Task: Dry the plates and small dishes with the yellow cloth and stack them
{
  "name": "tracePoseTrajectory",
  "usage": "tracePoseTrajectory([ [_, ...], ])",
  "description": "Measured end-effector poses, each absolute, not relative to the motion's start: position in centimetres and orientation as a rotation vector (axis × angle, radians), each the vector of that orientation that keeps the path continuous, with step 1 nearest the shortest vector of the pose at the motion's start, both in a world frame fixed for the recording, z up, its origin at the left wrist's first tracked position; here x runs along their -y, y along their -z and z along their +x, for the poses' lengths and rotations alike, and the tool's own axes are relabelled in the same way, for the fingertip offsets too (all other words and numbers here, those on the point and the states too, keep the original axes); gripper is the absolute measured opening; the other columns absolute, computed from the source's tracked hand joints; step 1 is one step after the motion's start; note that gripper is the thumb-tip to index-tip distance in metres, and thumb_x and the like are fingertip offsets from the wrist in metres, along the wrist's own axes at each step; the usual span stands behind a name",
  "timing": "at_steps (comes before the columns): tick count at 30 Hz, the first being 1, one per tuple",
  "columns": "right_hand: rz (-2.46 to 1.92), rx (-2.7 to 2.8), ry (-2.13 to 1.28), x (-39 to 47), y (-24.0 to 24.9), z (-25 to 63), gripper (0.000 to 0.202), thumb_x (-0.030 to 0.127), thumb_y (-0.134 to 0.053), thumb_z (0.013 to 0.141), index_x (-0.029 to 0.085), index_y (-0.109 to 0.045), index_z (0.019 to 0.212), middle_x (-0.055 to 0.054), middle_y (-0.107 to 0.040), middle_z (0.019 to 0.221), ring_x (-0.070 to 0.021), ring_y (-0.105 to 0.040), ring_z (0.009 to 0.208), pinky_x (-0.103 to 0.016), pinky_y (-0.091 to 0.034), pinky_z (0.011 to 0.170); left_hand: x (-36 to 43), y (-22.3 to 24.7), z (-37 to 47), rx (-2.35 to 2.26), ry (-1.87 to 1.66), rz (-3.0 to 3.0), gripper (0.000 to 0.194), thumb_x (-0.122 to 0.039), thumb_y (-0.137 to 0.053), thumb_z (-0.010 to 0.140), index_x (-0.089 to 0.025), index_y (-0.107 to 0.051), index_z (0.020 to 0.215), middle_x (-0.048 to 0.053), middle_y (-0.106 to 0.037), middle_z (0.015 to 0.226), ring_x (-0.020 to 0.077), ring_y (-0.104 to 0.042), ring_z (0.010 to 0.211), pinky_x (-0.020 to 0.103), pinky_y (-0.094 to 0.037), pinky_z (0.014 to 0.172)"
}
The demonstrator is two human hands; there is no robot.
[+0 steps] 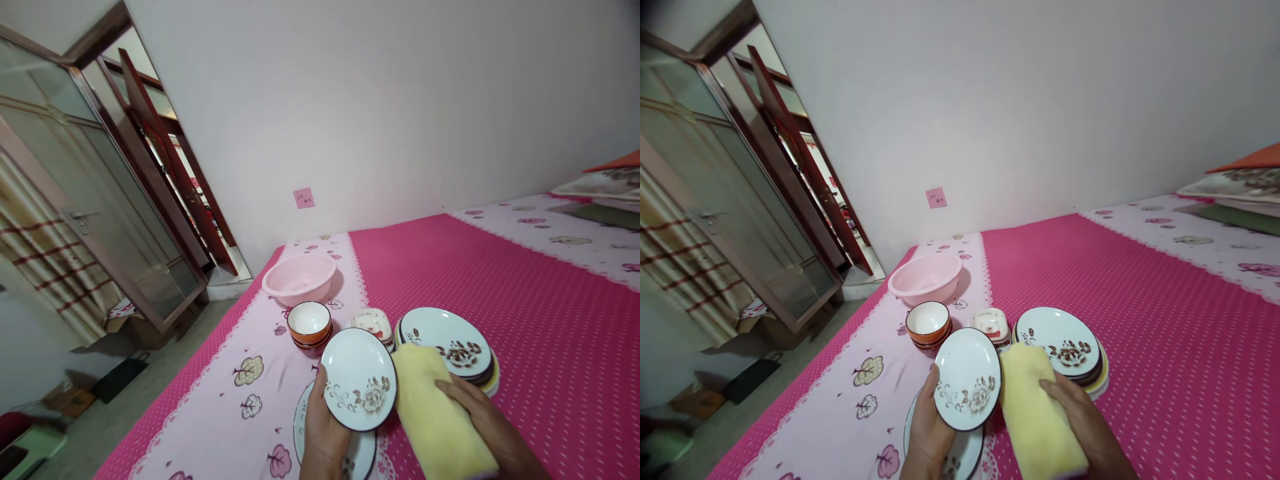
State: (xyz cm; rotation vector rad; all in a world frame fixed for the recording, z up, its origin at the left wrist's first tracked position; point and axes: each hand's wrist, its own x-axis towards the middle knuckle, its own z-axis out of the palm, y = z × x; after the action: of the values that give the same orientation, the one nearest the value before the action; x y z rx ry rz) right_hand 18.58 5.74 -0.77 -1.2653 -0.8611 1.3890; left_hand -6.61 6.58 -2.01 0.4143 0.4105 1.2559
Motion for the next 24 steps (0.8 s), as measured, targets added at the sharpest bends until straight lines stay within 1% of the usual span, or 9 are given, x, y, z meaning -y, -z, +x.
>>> tracePoseTrajectory([
  [2, -1.233, 0.737, -1.518, -6.0, 0.9, 18.7, 0.049, 0.056, -0.07, 0.061, 0.02, -0.071, 0.095, -0.01, -0.079, 0.08, -0.0339, -0.073, 0.067, -0.04, -0.055, 0.059, -6.5, 1.7, -6.5, -0.42, -1.276, 0.399, 0.048, -0.054, -0.043, 0.098, -0.026, -0.077, 0.115, 0.003, -0.067, 0.135, 0.0289, -0.032, 0.149, 0.051, -0.014, 0.126],
  [5, -1.155, 0.706, -1.619, -6.0, 0.9, 18.3, 0.052, 0.054, -0.074, 0.062, 0.021, -0.071, 0.101, -0.007, -0.079, 0.08, -0.0323, -0.073, 0.068, -0.039, -0.055, 0.06, -6.4, 1.2, -6.3, -0.44, -1.322, 0.363, 0.048, -0.055, -0.043, 0.097, -0.026, -0.074, 0.12, 0.005, -0.065, 0.138, 0.0292, -0.033, 0.149, 0.053, -0.015, 0.125],
  [8, -1.096, 0.884, -1.662, -5.6, 0.9, 17.3, 0.054, 0.057, -0.074, 0.067, 0.02, -0.073, 0.107, -0.009, -0.08, 0.088, -0.0335, -0.074, 0.076, -0.041, -0.056, 0.069, -6.1, 0.7, -6.1, -0.459, -1.331, 0.382, 0.054, -0.059, -0.04, 0.096, -0.028, -0.07, 0.128, 0.005, -0.061, 0.144, 0.0302, -0.032, 0.15, 0.053, -0.016, 0.124],
  [10, -1.043, 1.049, -1.664, -5.5, 1.1, 16.6, 0.054, 0.057, -0.073, 0.07, 0.019, -0.073, 0.108, -0.01, -0.08, 0.097, -0.0341, -0.074, 0.086, -0.042, -0.057, 0.077, -5.9, 0.3, -6.0, -0.474, -1.323, 0.365, 0.06, -0.063, -0.036, 0.095, -0.027, -0.069, 0.129, 0.005, -0.059, 0.146, 0.031, -0.034, 0.149, 0.052, -0.018, 0.123],
  [13, -0.955, 1.241, -1.686, -5.6, 1.7, 16.3, 0.052, 0.057, -0.073, 0.073, 0.018, -0.074, 0.107, -0.011, -0.079, 0.103, -0.0341, -0.073, 0.092, -0.044, -0.057, 0.082, -5.6, -0.3, -5.7, -0.524, -1.363, 0.288, 0.055, -0.057, -0.038, 0.095, -0.026, -0.071, 0.127, 0.006, -0.062, 0.143, 0.0304, -0.039, 0.146, 0.049, -0.021, 0.123],
  [15, -0.939, 1.267, -1.699, -5.8, 2.0, 16.5, 0.051, 0.057, -0.072, 0.074, 0.017, -0.075, 0.106, -0.011, -0.079, 0.099, -0.0332, -0.074, 0.087, -0.044, -0.057, 0.081, -5.5, -0.7, -5.4, -0.569, -1.41, 0.282, 0.048, -0.05, -0.041, 0.095, -0.027, -0.071, 0.125, 0.005, -0.064, 0.14, 0.0293, -0.043, 0.144, 0.048, -0.022, 0.123],
  [17, -0.961, 1.22, -1.688, -5.8, 1.9, 17.1, 0.052, 0.057, -0.072, 0.074, 0.016, -0.075, 0.106, -0.01, -0.079, 0.092, -0.0312, -0.073, 0.08, -0.044, -0.057, 0.077, -5.3, -1.3, -5.1, -0.603, -1.41, 0.309, 0.046, -0.048, -0.043, 0.094, -0.028, -0.072, 0.124, 0.004, -0.066, 0.138, 0.0296, -0.045, 0.142, 0.048, -0.025, 0.122],
  [21, -1.012, 1.044, -1.716, -5.3, 0.5, 18.4, 0.057, 0.059, -0.075, 0.071, 0.015, -0.073, 0.108, -0.01, -0.079, 0.084, -0.03, -0.072, 0.072, -0.04, -0.056, 0.069, -4.9, -2.4, -4.3, -0.589, -1.376, 0.316, 0.055, -0.057, -0.043, 0.091, -0.026, -0.069, 0.128, 0.005, -0.063, 0.141, 0.033, -0.043, 0.143, 0.051, -0.028, 0.12],
  [24, -1.127, 0.864, -1.698, -4.9, -0.7, 19.1, 0.059, 0.063, -0.075, 0.066, 0.018, -0.073, 0.105, -0.012, -0.079, 0.087, -0.0318, -0.073, 0.072, -0.039, -0.055, 0.066, -4.8, -2.6, -4.0, -0.538, -1.394, 0.263, 0.059, -0.064, -0.042, 0.09, -0.029, -0.07, 0.127, 0.004, -0.06, 0.145, 0.0332, -0.041, 0.144, 0.052, -0.026, 0.12],
])
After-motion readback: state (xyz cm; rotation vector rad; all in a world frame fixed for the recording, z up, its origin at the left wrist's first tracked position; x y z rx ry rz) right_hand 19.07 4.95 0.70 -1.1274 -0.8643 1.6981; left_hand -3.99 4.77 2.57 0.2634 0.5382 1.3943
